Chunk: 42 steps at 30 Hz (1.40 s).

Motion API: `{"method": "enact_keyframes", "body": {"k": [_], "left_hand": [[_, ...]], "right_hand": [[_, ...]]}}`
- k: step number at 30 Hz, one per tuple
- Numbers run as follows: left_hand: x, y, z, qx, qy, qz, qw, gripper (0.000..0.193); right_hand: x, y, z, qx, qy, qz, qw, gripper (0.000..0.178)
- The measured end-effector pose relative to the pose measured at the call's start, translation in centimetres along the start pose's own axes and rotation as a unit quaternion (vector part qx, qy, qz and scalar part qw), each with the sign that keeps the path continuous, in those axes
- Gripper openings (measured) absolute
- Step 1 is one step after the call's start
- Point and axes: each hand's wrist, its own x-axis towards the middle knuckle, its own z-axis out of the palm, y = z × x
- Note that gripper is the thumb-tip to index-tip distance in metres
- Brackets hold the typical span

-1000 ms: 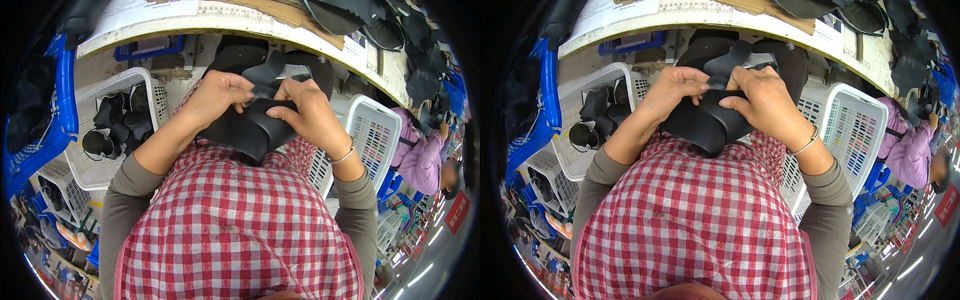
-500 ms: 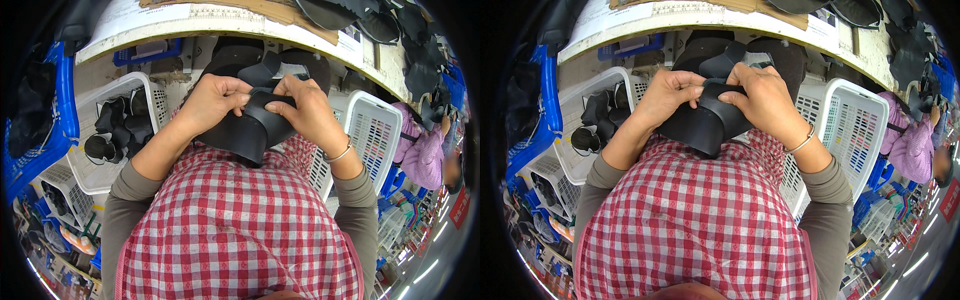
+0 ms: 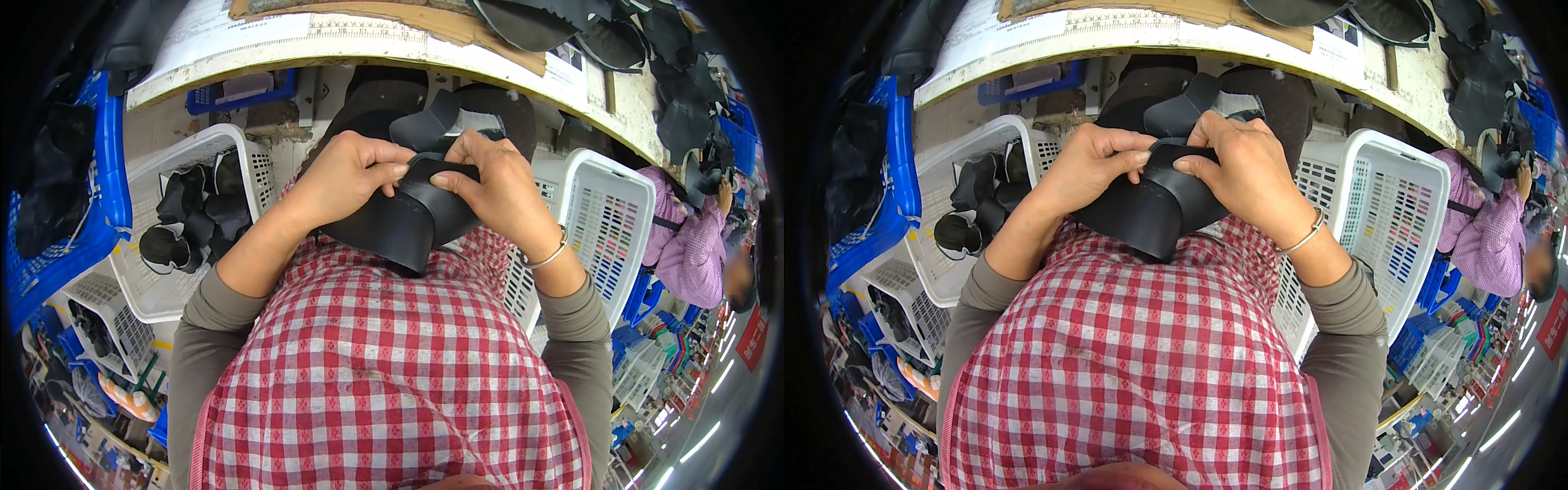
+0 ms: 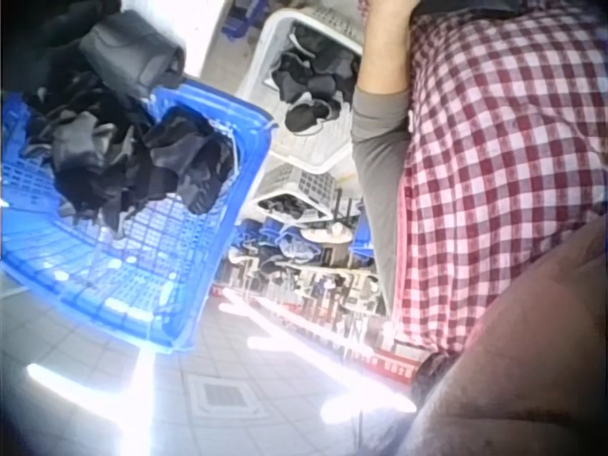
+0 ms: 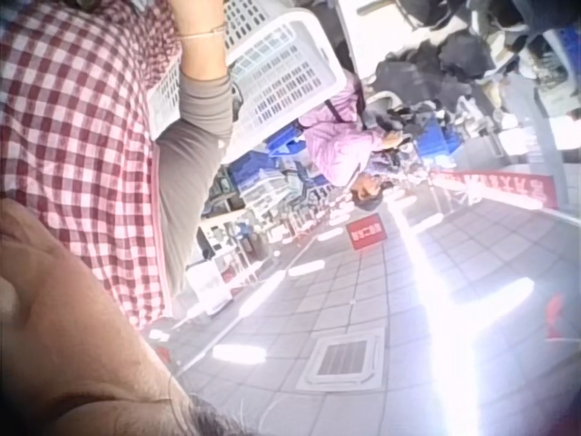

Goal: The person repeatedly picks up black shoe components from a blue basket, aligns and presses the parts together by hand, and places the assembled units into a white basket. The process is repeated for multiple items throughout the clip.

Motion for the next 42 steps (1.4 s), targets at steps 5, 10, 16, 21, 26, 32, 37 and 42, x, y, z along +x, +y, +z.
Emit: {"method": "enact_keyframes", "body": {"k": [5,10,16,21,26,32,37,42], "left_hand": [[0.1,-0.7,0.9,0.05,0.009,0.04,0.998,0.019],[-0.5,-2.2,1.2,0.072,0.102,0.046,0.991,0.019],[-2.5,-3.0,-1.6,-0.061,0.092,0.023,0.994,0.02],[-0.9,-1.4,-2.5,-0.117,-0.06,-0.026,0.991,0.025],[0.3,0.2,-1.8,-0.091,-0.068,-0.067,0.991,0.027],[-0.2,0.0,-0.9,-0.026,-0.002,-0.03,0.999,0.028],[-0.3,-0.1,-1.4,0.036,-0.006,-0.033,0.999,0.03],[-0.1,-0.2,-1.2,0.027,-0.013,0.089,0.996,0.048]], "right_hand": [[0.3,-0.5,0.8,-0.03,0.028,-0.008,0.999,0.026],[1.2,-0.8,0.2,-0.076,0.12,-0.08,0.987,0.039],[-0.1,0.6,-0.8,0.189,-0.038,0.112,0.975,0.057],[-0.3,1.0,0.8,0.177,0.008,0.071,0.982,0.064],[0.2,0.8,0.5,0.146,-0.017,0.084,0.986,0.054],[0.3,0.3,0.4,0.143,-0.005,0.101,0.985,0.061],[0.0,0.4,0.2,0.197,0.02,0.095,0.975,0.038],[-0.4,0.5,0.2,0.306,0.068,0.058,0.948,0.022]]}}
